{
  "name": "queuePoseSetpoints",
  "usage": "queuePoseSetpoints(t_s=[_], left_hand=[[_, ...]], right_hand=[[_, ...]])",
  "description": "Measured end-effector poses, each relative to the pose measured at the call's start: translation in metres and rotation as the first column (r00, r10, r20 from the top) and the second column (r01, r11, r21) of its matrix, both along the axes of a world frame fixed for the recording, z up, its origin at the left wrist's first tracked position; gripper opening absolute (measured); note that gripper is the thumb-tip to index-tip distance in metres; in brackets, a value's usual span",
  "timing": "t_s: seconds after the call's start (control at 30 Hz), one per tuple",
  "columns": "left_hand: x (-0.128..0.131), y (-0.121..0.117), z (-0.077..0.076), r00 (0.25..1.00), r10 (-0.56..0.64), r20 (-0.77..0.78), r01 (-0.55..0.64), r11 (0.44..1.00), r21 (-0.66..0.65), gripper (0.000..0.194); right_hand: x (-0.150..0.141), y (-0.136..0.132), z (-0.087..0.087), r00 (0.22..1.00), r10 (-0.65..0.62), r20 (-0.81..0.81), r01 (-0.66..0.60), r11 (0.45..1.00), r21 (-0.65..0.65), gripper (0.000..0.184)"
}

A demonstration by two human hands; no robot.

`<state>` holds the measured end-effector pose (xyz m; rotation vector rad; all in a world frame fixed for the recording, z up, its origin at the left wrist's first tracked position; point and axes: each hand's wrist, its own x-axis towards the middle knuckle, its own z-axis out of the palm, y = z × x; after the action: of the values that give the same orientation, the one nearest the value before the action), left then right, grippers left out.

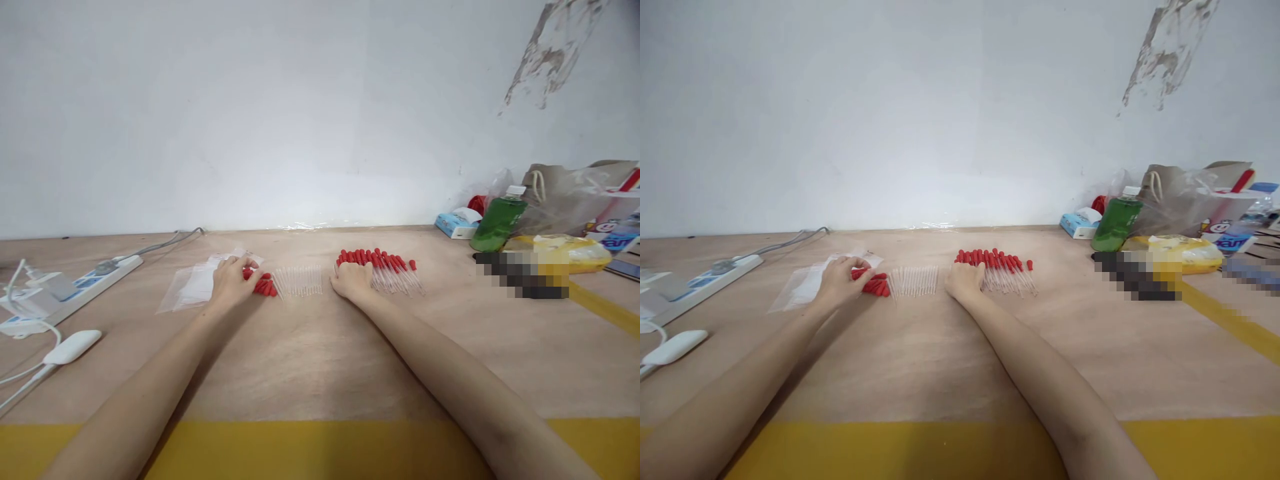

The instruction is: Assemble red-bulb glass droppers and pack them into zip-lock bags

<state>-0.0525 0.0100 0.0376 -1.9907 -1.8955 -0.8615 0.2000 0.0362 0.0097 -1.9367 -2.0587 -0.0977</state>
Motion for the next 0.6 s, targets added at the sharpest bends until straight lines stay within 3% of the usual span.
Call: queuePoseSetpoints(t_s=[0.1,0.3,0.47,0.6], left_hand=[[-0.009,0.000,0.002,0.999,0.039,-0.028,-0.041,0.998,-0.056,0.021],[0.012,-0.008,-0.007,0.979,-0.122,-0.162,0.111,0.991,-0.071,0.027],[0.022,-0.007,-0.017,0.975,-0.120,-0.188,0.113,0.992,-0.047,0.020],[0.024,-0.009,-0.017,0.968,-0.148,-0.203,0.136,0.988,-0.074,0.014]], right_hand=[[-0.003,-0.002,0.000,0.999,0.026,0.031,-0.026,1.000,-0.005,0.027],[-0.007,-0.007,0.000,0.996,0.070,0.055,-0.070,0.998,-0.001,0.024],[0.000,-0.017,0.006,1.000,0.025,0.001,-0.025,0.990,0.136,0.032],[0.018,-0.033,0.010,0.993,0.106,-0.053,-0.093,0.975,0.200,0.031]])
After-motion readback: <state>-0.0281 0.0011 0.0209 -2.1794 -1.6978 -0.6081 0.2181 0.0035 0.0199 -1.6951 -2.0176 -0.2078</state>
